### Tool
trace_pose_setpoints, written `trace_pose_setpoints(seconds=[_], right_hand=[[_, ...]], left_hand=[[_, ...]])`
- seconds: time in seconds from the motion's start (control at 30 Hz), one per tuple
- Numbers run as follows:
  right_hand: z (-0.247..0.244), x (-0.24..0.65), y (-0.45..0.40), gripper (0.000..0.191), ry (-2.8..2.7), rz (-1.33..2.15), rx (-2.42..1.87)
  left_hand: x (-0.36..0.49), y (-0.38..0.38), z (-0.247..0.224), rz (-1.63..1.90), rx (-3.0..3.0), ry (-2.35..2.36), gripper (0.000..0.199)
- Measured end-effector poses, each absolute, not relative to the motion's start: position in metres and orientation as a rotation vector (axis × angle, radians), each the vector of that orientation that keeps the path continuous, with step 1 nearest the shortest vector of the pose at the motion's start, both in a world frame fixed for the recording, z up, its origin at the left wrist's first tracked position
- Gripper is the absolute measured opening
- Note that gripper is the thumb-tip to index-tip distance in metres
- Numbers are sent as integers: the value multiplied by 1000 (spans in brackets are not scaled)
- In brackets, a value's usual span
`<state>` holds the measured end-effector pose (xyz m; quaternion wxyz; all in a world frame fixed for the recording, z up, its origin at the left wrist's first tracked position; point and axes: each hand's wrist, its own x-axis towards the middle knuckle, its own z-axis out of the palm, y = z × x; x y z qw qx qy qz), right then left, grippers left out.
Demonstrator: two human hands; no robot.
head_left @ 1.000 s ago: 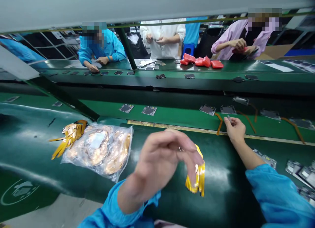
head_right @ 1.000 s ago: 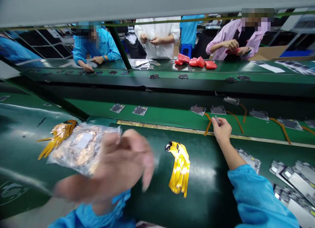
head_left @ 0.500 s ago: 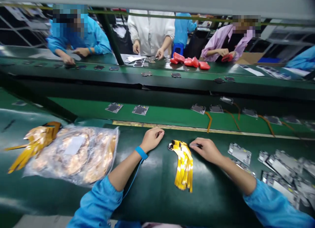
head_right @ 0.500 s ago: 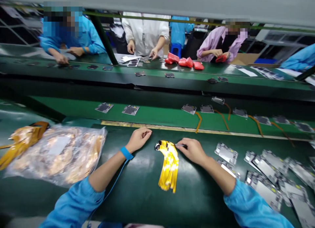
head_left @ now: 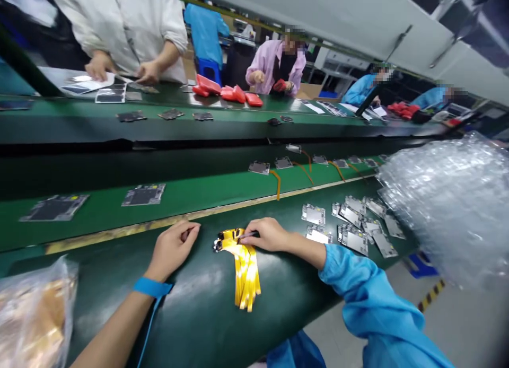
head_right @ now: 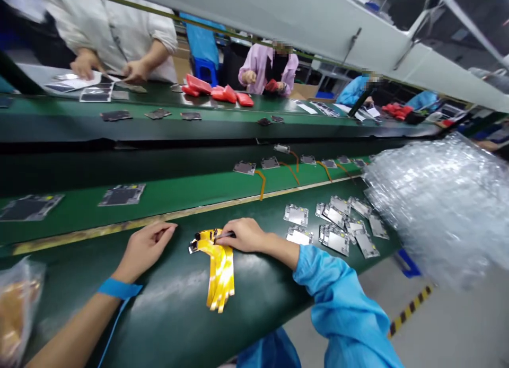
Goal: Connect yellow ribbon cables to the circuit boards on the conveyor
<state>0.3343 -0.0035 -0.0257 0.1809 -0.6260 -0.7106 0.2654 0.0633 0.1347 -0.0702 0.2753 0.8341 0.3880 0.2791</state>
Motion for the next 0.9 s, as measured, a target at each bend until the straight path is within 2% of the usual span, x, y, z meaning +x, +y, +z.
trace_pose_setpoints(seconds=[0.2, 0.43, 0.7, 0.9], right_hand=[[-18, 342, -4, 18, -1932, 840, -1634], [-15, 354, 3, 41, -1645, 989, -1552], [-13, 365, 32, 47, -1547, 1044, -1488], [-22, 346, 81, 47, -1524, 1103, -1423]], left_hand=[[64, 133, -67, 755, 2228, 1067, 37], [68, 133, -53, 645, 2166, 1033, 35], [66, 198, -29, 519, 2427, 1369, 21], [76, 241, -25, 250, 2496, 1598, 17]])
